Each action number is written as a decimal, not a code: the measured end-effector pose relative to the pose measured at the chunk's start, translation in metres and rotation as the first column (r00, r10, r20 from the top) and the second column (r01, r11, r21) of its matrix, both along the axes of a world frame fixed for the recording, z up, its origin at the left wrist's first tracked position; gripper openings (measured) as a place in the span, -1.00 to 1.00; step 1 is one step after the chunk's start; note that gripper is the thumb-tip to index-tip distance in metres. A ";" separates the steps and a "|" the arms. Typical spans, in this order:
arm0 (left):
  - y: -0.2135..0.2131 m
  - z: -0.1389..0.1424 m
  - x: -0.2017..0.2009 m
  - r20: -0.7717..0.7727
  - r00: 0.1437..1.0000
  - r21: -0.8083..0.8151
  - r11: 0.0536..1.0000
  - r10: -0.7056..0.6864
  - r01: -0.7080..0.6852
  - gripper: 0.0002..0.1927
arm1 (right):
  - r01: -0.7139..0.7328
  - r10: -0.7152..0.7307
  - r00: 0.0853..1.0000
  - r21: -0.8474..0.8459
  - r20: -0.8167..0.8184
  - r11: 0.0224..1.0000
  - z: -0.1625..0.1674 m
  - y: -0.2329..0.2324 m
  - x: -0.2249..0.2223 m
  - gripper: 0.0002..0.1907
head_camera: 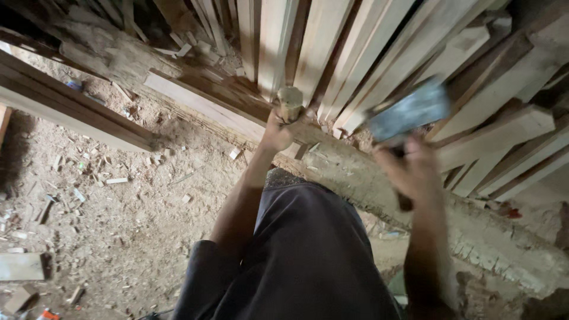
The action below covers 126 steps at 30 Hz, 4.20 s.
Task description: The person picks up small wood pieces from a pile and splits them with a hand axe against a log, at times using a wooden mallet, then places the split pieces with the surrounding lumber stacks.
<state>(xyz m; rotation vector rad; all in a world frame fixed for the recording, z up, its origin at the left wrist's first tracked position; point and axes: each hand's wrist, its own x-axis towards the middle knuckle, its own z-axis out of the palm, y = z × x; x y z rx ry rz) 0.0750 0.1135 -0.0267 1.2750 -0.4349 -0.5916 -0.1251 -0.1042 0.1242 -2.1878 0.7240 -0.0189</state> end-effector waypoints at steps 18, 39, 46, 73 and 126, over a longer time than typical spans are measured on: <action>-0.002 0.010 0.000 0.113 0.977 0.033 0.982 0.180 -0.185 -0.89 | -0.514 0.530 0.843 -0.428 -0.092 0.743 0.047 0.031 0.114 -0.72; 0.006 -0.017 -0.003 0.200 0.962 0.059 0.978 0.187 -0.202 -0.77 | -0.327 0.406 0.909 -0.445 0.093 0.834 0.098 -0.024 0.103 -0.68; -0.005 -0.043 -0.003 0.076 0.981 0.006 0.984 0.180 -0.181 -0.83 | 0.068 0.179 0.901 -0.537 0.395 0.841 0.065 0.055 0.135 -0.73; -0.037 -0.052 -0.007 0.036 0.973 0.334 0.915 0.229 -0.228 -0.90 | 0.030 -0.035 0.999 0.147 0.037 0.989 -0.156 0.004 -0.048 -0.76; 0.128 0.006 0.062 0.619 0.769 0.281 0.959 -0.159 -0.029 -0.59 | 0.340 -0.340 0.937 0.443 -0.083 0.829 -0.095 0.058 -0.002 -0.80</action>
